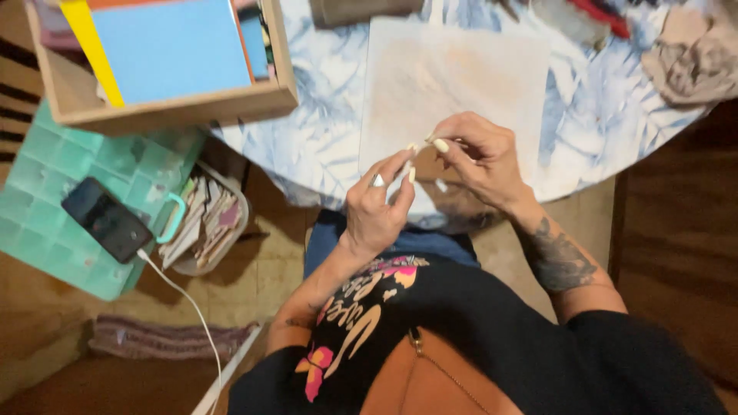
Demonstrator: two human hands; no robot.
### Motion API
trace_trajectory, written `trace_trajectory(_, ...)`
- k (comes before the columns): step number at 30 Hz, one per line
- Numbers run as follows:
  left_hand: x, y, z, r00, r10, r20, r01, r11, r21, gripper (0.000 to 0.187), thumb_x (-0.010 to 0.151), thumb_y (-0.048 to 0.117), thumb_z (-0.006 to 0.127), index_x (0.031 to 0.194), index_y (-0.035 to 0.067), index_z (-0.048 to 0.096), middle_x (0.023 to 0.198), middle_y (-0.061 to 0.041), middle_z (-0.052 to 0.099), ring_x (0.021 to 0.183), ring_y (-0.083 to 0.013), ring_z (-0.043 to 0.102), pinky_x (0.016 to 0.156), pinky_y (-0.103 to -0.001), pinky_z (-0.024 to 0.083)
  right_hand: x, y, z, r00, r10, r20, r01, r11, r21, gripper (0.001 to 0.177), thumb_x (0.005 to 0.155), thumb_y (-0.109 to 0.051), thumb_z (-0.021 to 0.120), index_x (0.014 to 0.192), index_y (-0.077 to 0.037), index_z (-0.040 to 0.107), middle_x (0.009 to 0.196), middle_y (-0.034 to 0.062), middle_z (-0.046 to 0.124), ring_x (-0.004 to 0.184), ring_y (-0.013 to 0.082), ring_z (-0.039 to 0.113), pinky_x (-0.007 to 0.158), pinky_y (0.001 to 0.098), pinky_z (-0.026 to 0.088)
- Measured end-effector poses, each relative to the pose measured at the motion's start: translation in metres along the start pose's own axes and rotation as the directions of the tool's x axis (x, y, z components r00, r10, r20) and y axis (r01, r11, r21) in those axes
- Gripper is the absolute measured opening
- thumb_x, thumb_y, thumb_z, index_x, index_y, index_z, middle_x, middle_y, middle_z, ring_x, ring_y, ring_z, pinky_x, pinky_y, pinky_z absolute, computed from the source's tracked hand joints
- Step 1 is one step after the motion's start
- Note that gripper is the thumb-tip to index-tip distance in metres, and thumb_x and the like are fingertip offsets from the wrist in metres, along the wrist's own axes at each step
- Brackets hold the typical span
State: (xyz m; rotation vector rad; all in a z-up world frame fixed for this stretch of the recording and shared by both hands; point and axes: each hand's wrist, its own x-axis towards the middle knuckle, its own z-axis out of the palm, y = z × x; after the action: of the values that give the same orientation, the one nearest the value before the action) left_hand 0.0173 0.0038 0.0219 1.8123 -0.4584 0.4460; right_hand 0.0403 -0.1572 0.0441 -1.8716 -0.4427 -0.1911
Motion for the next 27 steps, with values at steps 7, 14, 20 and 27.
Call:
trace_trajectory(7,0.021,-0.021,-0.003,0.992,0.123,-0.008,-0.122,0.986,0.113,0.029,0.074,-0.003,0.055,0.103,0.0,0.058,0.092,-0.014,0.061,0.086,-0.0285,0.061,0.065,-0.033,0.054,0.055,0.007,-0.036,1.0,-0.009,0.002,0.009,1.0,-0.026,0.006,0.082,0.005,0.058,0.088,0.008,0.056,0.062,0.015,0.059,0.054,0.0181,0.059,0.05,0.0274,0.048)
trace_trajectory(14,0.036,-0.041,-0.008,0.982,0.177,0.059,-0.187,0.938,0.293,0.027,0.075,-0.001,0.054,0.102,-0.001,0.056,0.105,-0.017,0.056,0.095,-0.0261,0.059,0.058,-0.028,0.053,0.133,0.008,-0.045,0.995,-0.058,0.087,0.06,0.998,-0.031,0.009,0.089,0.005,0.052,0.095,0.012,0.051,0.073,0.0192,0.057,0.066,0.0212,0.059,0.065,0.0279,0.054)
trace_trajectory(20,0.039,-0.048,-0.007,0.983,0.175,0.051,-0.182,0.93,0.318,0.028,0.072,0.0,0.055,0.1,0.0,0.055,0.105,-0.019,0.056,0.101,-0.0312,0.055,0.067,-0.032,0.055,0.186,0.03,-0.037,0.967,-0.229,0.113,0.25,0.94,-0.231,0.003,0.089,0.005,0.057,0.088,0.007,0.055,0.086,0.0164,0.06,0.075,0.0201,0.058,0.062,0.026,0.049)
trace_trajectory(27,0.046,-0.047,-0.009,0.979,0.19,0.073,-0.202,0.945,0.256,0.025,0.074,0.0,0.052,0.099,0.001,0.056,0.09,-0.012,0.06,0.103,-0.0327,0.053,0.072,-0.035,0.052,0.209,0.069,-0.026,0.975,-0.218,0.047,0.209,0.819,-0.535,0.005,0.084,-0.005,0.064,0.08,-0.008,0.063,0.108,0.0042,0.049,0.097,0.0247,0.036,0.076,0.0424,0.027)
